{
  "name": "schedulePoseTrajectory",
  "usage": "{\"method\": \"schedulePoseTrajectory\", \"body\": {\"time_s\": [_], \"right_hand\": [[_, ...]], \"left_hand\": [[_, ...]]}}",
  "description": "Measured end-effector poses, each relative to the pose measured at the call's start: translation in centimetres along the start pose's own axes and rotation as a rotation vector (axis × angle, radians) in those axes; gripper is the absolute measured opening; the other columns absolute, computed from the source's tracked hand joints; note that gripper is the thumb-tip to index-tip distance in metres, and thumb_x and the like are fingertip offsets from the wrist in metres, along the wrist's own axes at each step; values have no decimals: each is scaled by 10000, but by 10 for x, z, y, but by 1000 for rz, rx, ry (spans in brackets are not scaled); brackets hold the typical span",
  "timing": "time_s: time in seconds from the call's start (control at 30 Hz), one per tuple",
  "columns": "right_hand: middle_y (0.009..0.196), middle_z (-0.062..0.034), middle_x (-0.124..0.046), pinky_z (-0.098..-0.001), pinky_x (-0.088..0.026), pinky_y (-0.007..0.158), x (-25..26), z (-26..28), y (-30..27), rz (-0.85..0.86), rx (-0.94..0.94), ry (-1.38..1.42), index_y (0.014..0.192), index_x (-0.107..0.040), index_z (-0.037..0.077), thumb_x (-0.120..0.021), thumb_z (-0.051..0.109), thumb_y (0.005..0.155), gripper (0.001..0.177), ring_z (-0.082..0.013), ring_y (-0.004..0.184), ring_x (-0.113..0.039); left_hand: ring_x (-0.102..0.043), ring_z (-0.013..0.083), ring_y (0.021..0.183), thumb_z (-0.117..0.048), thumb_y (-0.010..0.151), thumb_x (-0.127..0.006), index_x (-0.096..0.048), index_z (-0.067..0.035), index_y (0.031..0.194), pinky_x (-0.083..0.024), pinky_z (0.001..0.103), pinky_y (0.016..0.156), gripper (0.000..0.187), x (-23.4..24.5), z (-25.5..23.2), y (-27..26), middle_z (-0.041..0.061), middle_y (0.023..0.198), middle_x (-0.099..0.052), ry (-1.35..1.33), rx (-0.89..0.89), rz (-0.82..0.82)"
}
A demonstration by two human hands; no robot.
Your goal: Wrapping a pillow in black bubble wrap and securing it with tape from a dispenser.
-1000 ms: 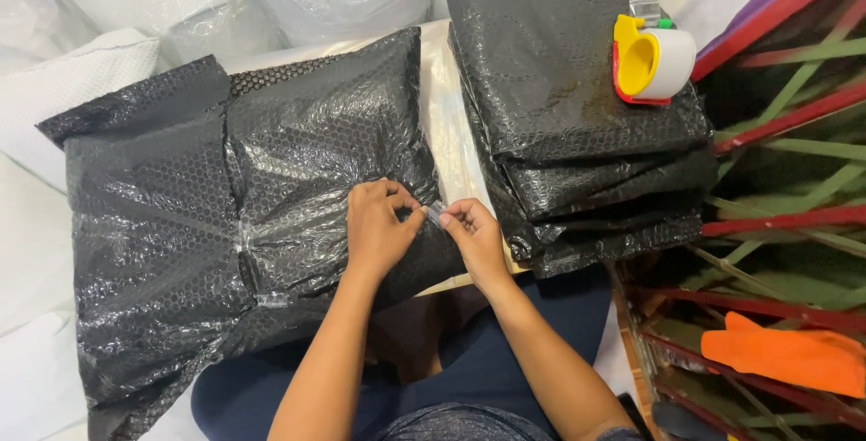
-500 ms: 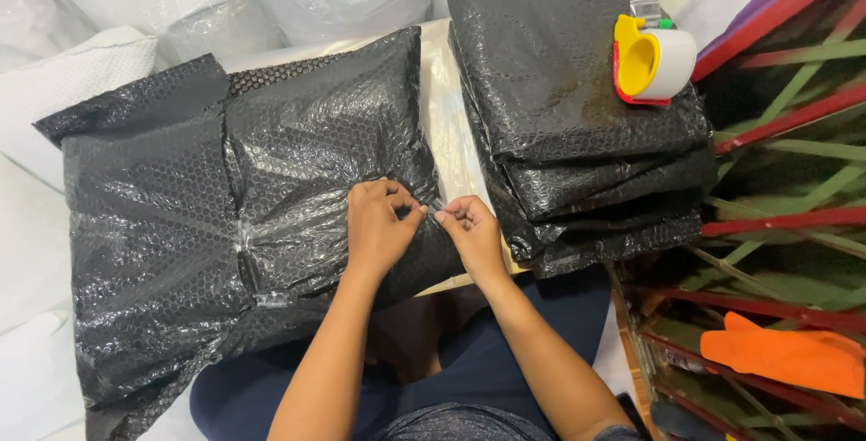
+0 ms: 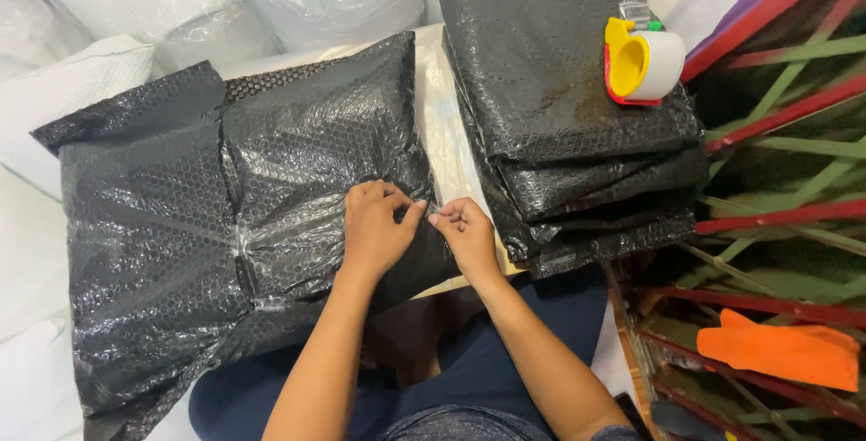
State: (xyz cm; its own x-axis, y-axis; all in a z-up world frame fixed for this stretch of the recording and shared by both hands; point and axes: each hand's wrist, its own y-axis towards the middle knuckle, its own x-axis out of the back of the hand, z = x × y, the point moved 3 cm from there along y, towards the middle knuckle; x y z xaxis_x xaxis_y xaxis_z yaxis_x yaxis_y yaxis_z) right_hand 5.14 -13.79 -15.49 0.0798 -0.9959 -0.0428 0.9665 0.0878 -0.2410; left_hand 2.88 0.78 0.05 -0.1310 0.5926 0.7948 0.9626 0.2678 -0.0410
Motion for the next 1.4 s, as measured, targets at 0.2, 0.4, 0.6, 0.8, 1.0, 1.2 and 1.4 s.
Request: {"method": "schedulePoseTrajectory", "body": {"time_s": [0.2, 0.4, 0.6, 0.8, 1.0, 1.2, 1.4], "right_hand": [[750, -44, -664, -197, -500, 555, 0, 10, 1, -13, 1, -16, 924, -706, 55, -783, 21, 837, 121, -55, 603, -640], [740, -16, -643, -180, -501, 564, 2, 5, 2, 3, -7, 37, 932, -696, 40, -846, 77, 812, 196, -33, 608, -618], [728, -14, -609, -195, -491, 584, 4, 7, 5, 9, -57, 92, 965, -667, 19, -908, 118, 777, 321, -53, 598, -593], [751, 0, -561, -165, -455, 594, 13, 15, -3, -23, -101, 164, 1022, -649, 9, -821, 99, 869, 247, -50, 618, -571], [1025, -36, -679, -309, -562, 780, 22, 66, -42, -202, 545, -377, 1039, -731, 117, -772, 56, 889, 167, -207, 836, -708], [1138, -70, -699, -386, -538, 942, 8, 66, -51, 54, 573, -459, 1209, -724, 87, -616, 184, 1017, 240, -258, 1101, -691], [1217, -105, -643, -437, -514, 995, 9, 68, -54, 143, 524, -468, 1275, -664, 73, -521, 254, 1061, 315, -313, 1175, -651]], "left_hand": [[-527, 331, 1224, -396, 809, -831, -772, -55, 824, -311, 456, 1139, 347, 3, -8, 2, 165, 1019, -695, 62, 12, 77], [-538, 285, 1194, -318, 818, -826, -774, -111, 785, -332, 432, 1103, 217, -3, 0, 5, 93, 964, -691, 99, 24, 49], [-540, 280, 1168, -289, 801, -832, -765, -134, 758, -361, 399, 1044, 174, -4, -2, 3, 77, 929, -678, 119, -12, -7], [-546, 283, 1170, -290, 794, -840, -761, -140, 750, -369, 403, 1038, 175, -7, 2, 4, 77, 922, -683, 111, -7, -31], [-570, 307, 1145, -268, 784, -841, -767, -125, 746, -381, 420, 1031, 166, -5, -1, 2, 107, 919, -701, 100, -29, -65], [-575, 308, 1138, -270, 784, -843, -770, -121, 747, -380, 428, 1032, 169, -7, 1, 1, 110, 920, -704, 101, -20, -68], [-573, 301, 1140, -274, 798, -831, -764, -120, 733, -376, 425, 1038, 180, -3, -3, 3, 110, 895, -698, 113, 2, -34]]}}
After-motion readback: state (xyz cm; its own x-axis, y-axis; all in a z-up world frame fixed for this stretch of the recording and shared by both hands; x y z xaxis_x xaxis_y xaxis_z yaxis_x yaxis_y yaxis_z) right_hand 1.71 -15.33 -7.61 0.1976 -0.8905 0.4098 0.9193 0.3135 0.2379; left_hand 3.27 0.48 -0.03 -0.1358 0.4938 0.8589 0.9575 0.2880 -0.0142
